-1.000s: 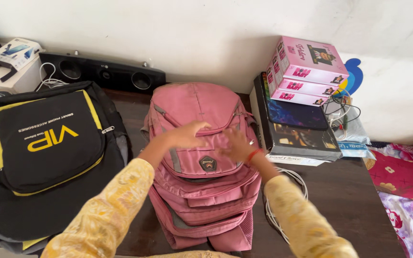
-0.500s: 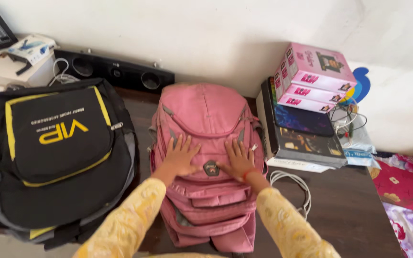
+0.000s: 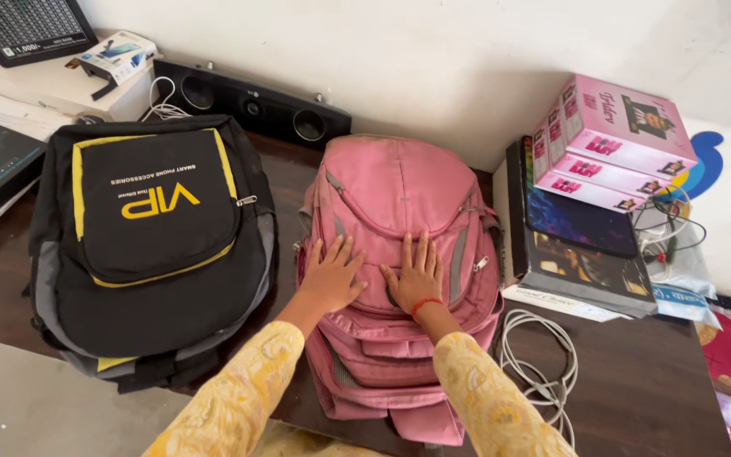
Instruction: The person opens a pink backpack and places a book and a notebook inside, then closes it. They then open a black backpack, place a box and a stack of papers inside, and close it. The person repeats the process with the pink backpack, adding more items.
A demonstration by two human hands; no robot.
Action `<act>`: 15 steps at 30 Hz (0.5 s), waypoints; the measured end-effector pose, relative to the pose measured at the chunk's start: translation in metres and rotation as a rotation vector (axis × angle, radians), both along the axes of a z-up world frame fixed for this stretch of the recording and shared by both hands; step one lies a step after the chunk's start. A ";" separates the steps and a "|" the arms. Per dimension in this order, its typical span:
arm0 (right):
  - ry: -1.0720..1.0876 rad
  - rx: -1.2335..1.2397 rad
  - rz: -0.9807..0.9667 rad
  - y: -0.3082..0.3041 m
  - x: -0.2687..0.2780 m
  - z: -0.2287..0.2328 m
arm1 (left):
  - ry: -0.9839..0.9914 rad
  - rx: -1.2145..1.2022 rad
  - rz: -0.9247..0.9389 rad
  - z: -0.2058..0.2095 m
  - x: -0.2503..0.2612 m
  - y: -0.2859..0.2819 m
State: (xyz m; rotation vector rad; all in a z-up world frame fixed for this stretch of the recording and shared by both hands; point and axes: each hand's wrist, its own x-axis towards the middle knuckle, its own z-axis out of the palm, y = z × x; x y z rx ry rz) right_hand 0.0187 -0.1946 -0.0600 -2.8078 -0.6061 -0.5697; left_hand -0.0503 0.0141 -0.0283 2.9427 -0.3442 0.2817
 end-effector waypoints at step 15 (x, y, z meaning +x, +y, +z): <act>0.556 -0.469 -0.212 0.050 0.040 0.099 | 0.023 -0.022 -0.081 0.040 0.019 0.017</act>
